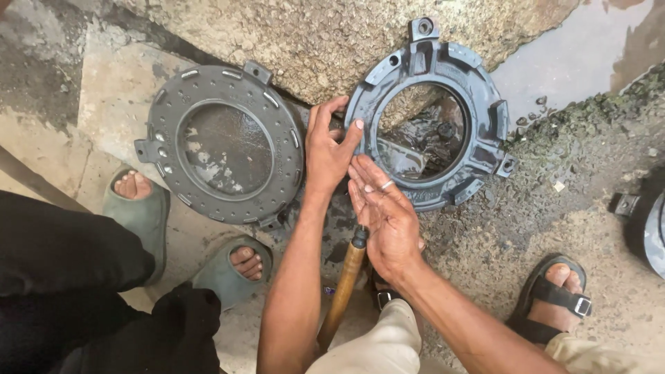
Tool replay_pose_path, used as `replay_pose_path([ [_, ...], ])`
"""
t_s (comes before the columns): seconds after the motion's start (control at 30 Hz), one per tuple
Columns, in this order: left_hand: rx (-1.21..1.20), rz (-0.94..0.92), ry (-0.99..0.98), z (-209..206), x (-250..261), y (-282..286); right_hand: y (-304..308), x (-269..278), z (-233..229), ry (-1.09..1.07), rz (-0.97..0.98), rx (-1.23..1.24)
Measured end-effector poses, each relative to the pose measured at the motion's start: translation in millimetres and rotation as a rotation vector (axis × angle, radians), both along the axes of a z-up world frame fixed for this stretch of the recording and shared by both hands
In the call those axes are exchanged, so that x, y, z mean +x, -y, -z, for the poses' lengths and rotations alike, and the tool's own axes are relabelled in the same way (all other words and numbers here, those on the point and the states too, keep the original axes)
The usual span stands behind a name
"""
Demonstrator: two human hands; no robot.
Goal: Cleaning and washing large circular mechanical housing parts and rings with water and hands.
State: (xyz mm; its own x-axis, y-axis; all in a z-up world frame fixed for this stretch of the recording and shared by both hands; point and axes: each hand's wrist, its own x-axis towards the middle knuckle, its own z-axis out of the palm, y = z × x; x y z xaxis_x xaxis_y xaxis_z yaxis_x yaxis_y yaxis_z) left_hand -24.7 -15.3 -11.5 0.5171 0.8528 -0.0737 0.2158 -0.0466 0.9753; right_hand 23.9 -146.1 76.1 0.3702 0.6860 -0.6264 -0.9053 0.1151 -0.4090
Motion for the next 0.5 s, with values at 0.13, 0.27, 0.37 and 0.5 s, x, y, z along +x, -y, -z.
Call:
replay_pose_path([
  [0.13, 0.008, -0.028, -0.007, 4.7, 1.1, 0.3, 10.7, 1.7, 17.1, 0.074, -0.032, -0.145],
  [0.27, -0.013, -0.003, 0.061, 8.4, 0.9, -0.7, 28.8, 12.2, 25.1, 0.592, -0.377, -0.328],
  [0.37, 0.050, 0.017, 0.023, 12.1, -0.6, -5.0, 24.2, 29.2, 19.8, 0.944, -0.697, -0.527],
  [0.5, 0.055, 0.030, 0.024, 16.3, -1.8, -3.4, 22.1, 58.2, 28.3, 1.446, -0.986, -0.359],
])
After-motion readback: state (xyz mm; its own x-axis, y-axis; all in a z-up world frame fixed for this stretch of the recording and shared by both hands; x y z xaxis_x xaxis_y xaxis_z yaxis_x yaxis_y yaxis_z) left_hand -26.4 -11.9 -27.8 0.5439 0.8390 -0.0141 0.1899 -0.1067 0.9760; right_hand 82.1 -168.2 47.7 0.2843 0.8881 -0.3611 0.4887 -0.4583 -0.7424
